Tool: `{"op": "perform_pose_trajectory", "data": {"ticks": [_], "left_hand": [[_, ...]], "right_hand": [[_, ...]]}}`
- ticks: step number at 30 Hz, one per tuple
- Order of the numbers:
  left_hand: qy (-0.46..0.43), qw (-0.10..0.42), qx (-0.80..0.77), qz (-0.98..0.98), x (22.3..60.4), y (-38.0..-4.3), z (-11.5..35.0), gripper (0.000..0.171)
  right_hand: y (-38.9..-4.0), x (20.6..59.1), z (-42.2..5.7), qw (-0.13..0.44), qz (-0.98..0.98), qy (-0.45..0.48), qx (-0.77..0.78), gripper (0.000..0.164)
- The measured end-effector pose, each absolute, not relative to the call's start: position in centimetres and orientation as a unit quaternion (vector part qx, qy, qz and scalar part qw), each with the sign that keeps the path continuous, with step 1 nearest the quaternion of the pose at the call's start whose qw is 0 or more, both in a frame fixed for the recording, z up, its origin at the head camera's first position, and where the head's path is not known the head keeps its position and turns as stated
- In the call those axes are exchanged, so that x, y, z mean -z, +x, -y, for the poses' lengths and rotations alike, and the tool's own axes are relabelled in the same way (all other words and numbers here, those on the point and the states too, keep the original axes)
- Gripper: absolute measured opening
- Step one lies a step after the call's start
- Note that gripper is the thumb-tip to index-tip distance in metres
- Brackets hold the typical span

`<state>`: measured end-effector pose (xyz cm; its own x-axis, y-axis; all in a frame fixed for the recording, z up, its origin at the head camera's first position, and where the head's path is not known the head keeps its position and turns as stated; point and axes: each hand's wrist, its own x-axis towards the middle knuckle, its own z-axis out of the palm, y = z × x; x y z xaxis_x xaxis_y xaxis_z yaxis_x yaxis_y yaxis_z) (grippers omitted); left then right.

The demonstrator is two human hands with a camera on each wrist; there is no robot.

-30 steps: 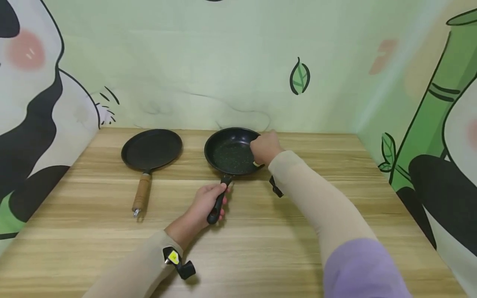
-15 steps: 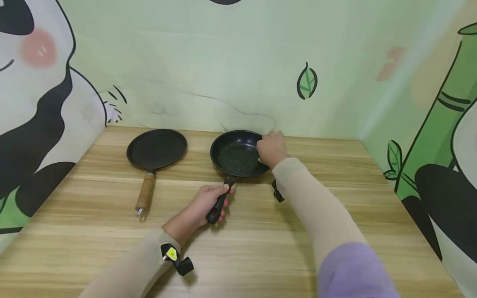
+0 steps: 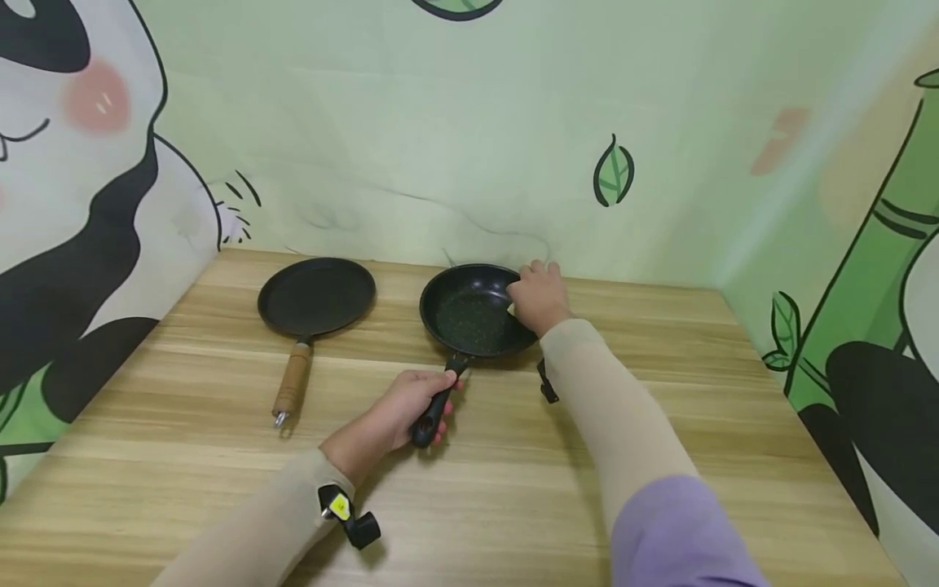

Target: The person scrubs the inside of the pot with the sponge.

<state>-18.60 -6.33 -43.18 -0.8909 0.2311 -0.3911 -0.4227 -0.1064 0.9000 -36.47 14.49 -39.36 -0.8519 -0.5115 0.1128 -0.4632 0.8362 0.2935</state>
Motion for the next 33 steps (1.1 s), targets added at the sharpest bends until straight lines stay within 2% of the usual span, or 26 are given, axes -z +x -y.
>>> {"op": "perform_pose_trajectory", "data": {"ticks": [13,20,23,27,33], "left_hand": [[-0.077,0.217,-0.724,-0.650,43.3,-18.5,7.2,0.038],[-0.075,0.184,-0.720,-0.665,43.4,-18.2,7.1,0.038],[-0.080,0.172,-0.719,-0.668,43.3,-18.1,6.8,0.037],[-0.088,0.166,-0.716,-0.672,43.2,-18.2,6.6,0.037],[-0.093,0.168,-0.711,-0.677,43.1,-18.2,6.5,0.037]], "right_hand": [[-37.8,40.9,-13.2,0.144,0.944,0.276,0.110,0.015],[-38.0,40.8,-12.8,0.159,0.936,0.292,0.117,0.010],[-37.6,40.0,-13.0,0.135,0.934,0.297,0.145,0.008],[-36.5,38.4,-13.0,0.072,0.935,0.292,0.186,0.010],[-34.7,36.1,-12.7,-0.062,0.942,0.279,0.178,0.011]]}}
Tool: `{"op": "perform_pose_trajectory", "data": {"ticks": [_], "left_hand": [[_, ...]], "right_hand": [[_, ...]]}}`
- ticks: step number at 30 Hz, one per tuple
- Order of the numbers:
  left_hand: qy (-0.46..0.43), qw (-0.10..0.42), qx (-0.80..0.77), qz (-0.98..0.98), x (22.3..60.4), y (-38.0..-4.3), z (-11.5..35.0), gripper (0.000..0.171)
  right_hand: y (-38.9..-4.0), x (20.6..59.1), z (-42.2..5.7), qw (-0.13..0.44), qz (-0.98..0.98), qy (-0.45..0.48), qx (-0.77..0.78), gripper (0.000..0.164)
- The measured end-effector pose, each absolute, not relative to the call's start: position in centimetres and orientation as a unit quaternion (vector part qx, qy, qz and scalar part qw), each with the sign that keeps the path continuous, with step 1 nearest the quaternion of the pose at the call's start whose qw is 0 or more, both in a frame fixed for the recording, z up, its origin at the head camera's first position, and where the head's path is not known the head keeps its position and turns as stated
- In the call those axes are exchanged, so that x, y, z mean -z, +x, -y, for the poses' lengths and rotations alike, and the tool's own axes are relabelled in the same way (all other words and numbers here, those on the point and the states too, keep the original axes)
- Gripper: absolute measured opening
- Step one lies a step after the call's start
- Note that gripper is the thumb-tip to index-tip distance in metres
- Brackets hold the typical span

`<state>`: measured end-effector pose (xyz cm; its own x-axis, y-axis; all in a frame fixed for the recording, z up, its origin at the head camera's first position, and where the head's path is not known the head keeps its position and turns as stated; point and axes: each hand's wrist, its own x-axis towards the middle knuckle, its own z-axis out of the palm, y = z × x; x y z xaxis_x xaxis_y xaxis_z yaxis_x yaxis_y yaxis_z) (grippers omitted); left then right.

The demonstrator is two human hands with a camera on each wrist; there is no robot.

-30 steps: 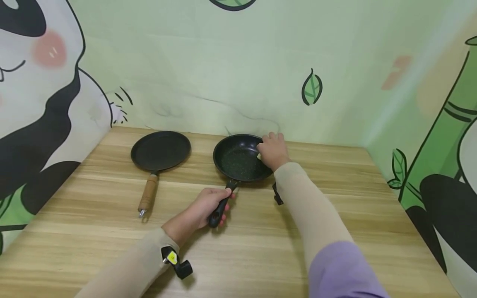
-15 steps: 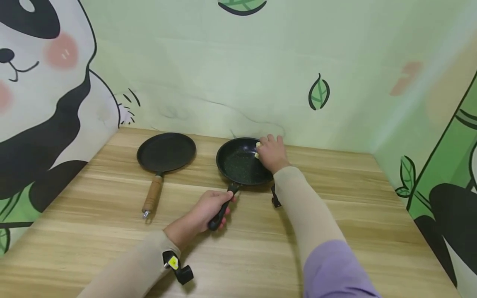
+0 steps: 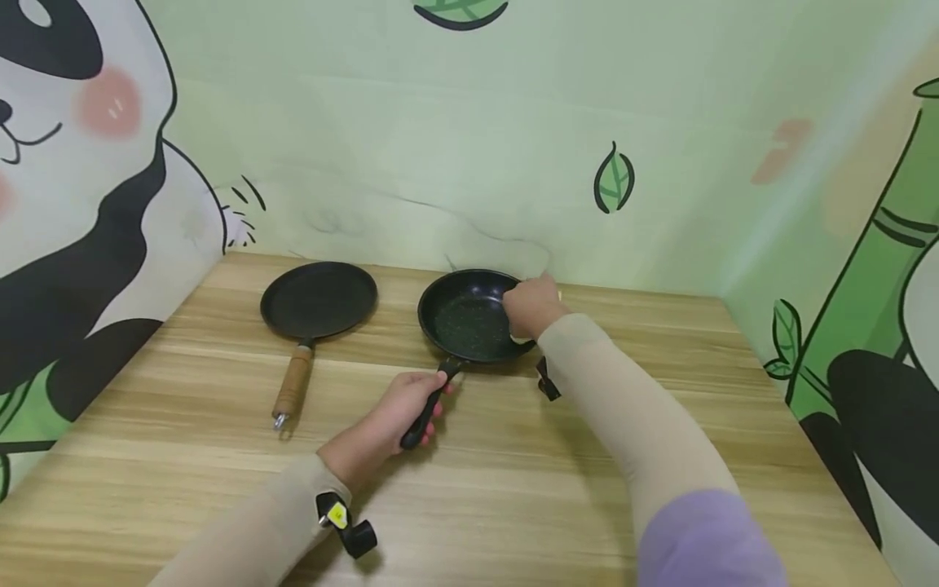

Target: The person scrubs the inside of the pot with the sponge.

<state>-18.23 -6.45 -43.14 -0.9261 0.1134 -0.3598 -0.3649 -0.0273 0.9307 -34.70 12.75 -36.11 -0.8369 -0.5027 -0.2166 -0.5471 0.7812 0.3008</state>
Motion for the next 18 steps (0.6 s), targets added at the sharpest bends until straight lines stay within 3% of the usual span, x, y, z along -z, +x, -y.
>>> {"op": "perform_pose_trajectory", "data": {"ticks": [3,7,10,14,18], "left_hand": [[-0.089,0.170,-0.708,-0.679,43.0,-18.3,6.5,0.037],[-0.088,0.178,-0.704,-0.682,43.0,-18.4,6.8,0.037],[-0.088,0.186,-0.701,-0.683,43.1,-18.5,6.9,0.038],[-0.087,0.190,-0.697,-0.686,43.2,-18.6,7.0,0.038],[-0.084,0.192,-0.690,-0.692,43.3,-18.8,7.1,0.038]], "right_hand": [[-34.2,35.2,-12.9,0.137,-0.945,-0.273,-0.119,0.005],[-33.9,34.8,-13.3,0.208,-0.940,-0.265,-0.050,0.018],[-33.7,35.1,-13.6,0.249,-0.928,-0.275,0.015,0.014],[-33.2,35.8,-13.3,0.278,-0.905,-0.300,0.120,0.011],[-32.5,36.7,-12.6,0.257,-0.897,-0.313,0.179,0.010]]}}
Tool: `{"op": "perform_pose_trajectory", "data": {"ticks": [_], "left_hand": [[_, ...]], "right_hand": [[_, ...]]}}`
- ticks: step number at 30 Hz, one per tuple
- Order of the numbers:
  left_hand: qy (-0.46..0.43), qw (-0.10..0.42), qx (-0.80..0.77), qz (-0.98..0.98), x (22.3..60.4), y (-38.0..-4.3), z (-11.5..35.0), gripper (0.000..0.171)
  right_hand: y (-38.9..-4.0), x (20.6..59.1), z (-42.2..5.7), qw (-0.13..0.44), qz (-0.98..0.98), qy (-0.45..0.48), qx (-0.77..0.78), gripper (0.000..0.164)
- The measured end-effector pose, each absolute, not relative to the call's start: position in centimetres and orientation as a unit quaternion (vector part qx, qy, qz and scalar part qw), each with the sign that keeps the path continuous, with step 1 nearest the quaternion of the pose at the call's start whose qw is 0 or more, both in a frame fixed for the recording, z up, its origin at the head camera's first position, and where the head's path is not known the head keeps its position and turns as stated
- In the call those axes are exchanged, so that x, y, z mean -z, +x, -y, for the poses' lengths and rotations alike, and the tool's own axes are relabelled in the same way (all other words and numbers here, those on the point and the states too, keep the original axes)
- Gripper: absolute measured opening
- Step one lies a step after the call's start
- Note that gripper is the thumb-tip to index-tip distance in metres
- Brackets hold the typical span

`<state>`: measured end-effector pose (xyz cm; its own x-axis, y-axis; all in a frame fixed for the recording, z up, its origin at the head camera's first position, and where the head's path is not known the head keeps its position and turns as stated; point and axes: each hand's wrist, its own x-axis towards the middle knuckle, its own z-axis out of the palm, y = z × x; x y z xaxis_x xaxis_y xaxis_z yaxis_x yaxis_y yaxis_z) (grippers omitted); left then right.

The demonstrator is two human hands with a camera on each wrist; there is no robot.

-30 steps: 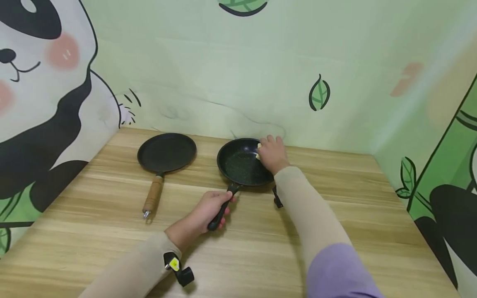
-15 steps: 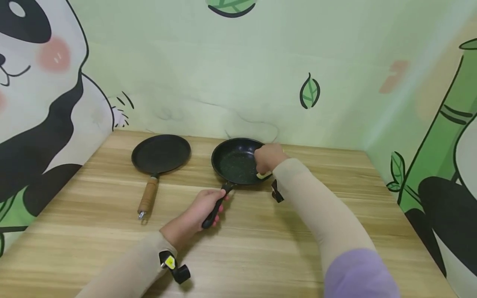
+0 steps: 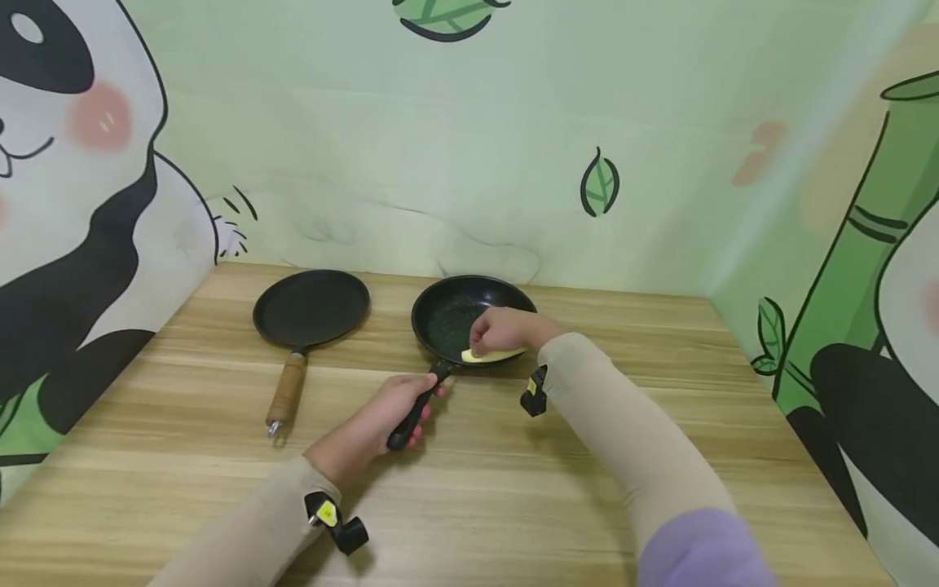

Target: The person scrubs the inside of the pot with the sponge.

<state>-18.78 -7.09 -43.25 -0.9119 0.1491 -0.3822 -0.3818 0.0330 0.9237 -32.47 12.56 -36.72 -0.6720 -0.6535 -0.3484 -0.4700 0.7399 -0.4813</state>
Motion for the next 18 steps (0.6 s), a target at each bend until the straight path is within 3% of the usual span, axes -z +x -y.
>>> {"op": "perform_pose_trajectory", "data": {"ticks": [10,18], "left_hand": [[-0.079,0.202,-0.676,-0.704,43.0,-18.9,7.8,0.040],[-0.066,0.198,-0.671,-0.712,43.1,-18.7,7.7,0.041]], "right_hand": [[-31.6,38.9,-10.0,0.216,-0.886,-0.269,0.310,0.022],[-31.1,40.5,-6.3,0.159,-0.886,-0.145,0.411,0.029]]}}
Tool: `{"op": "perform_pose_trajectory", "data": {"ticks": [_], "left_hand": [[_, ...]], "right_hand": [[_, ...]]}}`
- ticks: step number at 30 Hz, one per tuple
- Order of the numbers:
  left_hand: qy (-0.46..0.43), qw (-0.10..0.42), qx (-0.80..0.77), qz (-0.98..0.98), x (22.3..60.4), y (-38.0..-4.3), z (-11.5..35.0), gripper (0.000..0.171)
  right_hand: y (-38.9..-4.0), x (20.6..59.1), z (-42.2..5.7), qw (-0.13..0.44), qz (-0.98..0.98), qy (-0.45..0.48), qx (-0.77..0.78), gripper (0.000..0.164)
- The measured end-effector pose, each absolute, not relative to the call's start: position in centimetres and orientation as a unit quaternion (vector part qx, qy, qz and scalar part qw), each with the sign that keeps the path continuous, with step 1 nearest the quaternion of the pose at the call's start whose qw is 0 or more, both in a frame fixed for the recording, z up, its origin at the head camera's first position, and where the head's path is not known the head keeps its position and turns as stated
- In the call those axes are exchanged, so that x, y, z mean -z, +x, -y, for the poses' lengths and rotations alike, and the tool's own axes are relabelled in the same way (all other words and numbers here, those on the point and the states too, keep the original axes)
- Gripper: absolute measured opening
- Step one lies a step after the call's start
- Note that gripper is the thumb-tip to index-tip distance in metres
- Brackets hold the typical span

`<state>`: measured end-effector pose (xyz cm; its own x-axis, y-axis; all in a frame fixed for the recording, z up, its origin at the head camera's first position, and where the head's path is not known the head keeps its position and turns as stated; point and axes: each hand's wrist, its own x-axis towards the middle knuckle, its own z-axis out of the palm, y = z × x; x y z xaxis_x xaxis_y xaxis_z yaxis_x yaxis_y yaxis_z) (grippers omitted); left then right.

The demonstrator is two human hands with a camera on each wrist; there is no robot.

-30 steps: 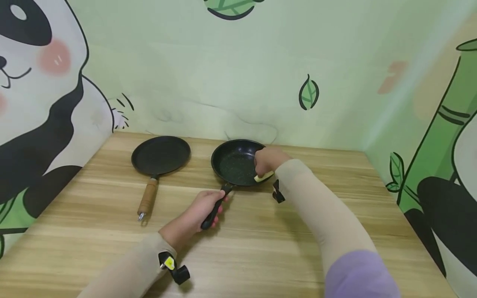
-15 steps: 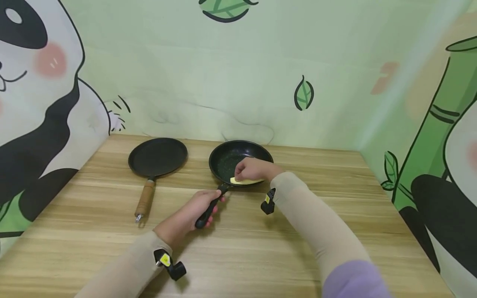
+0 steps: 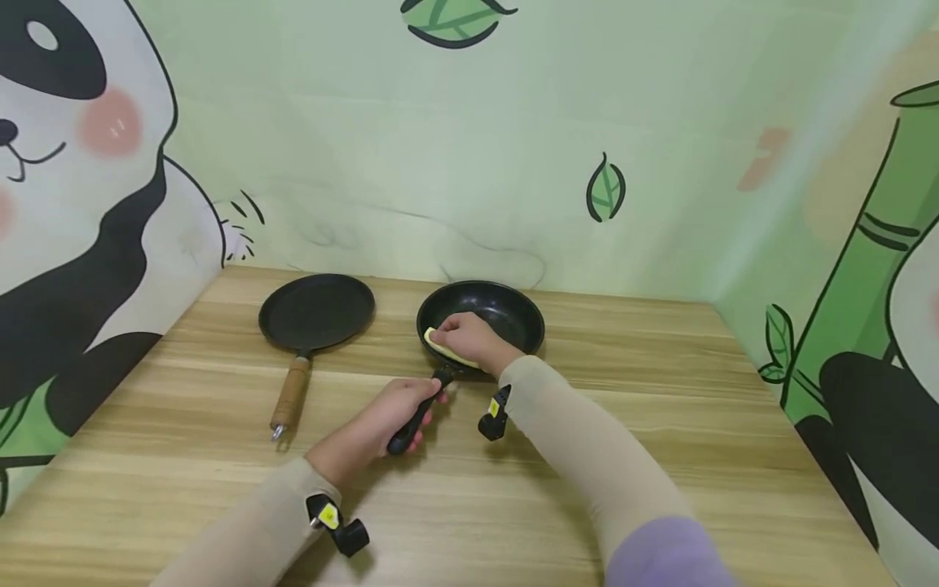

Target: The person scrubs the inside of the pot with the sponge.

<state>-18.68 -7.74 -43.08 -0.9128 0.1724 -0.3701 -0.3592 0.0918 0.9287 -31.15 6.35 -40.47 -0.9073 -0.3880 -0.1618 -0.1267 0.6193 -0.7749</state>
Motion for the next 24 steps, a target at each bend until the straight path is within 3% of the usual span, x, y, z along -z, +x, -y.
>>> {"op": "perform_pose_trajectory", "data": {"ticks": [4,10,21,24], "left_hand": [[-0.060,0.193,-0.672,-0.713,43.1,-18.7,7.8,0.041],[-0.056,0.186,-0.670,-0.716,43.1,-18.6,7.8,0.039],[-0.054,0.175,-0.670,-0.720,43.0,-18.2,7.7,0.041],[-0.055,0.172,-0.678,-0.713,43.1,-18.0,7.7,0.041]], "right_hand": [[-31.6,40.5,-4.3,0.129,-0.889,-0.079,0.432,0.032],[-33.4,40.3,-2.9,0.144,-0.888,-0.015,0.437,0.036],[-35.4,39.3,-2.4,0.136,-0.897,0.023,0.420,0.049],[-35.8,39.3,-2.9,0.111,-0.890,0.043,0.439,0.048]]}}
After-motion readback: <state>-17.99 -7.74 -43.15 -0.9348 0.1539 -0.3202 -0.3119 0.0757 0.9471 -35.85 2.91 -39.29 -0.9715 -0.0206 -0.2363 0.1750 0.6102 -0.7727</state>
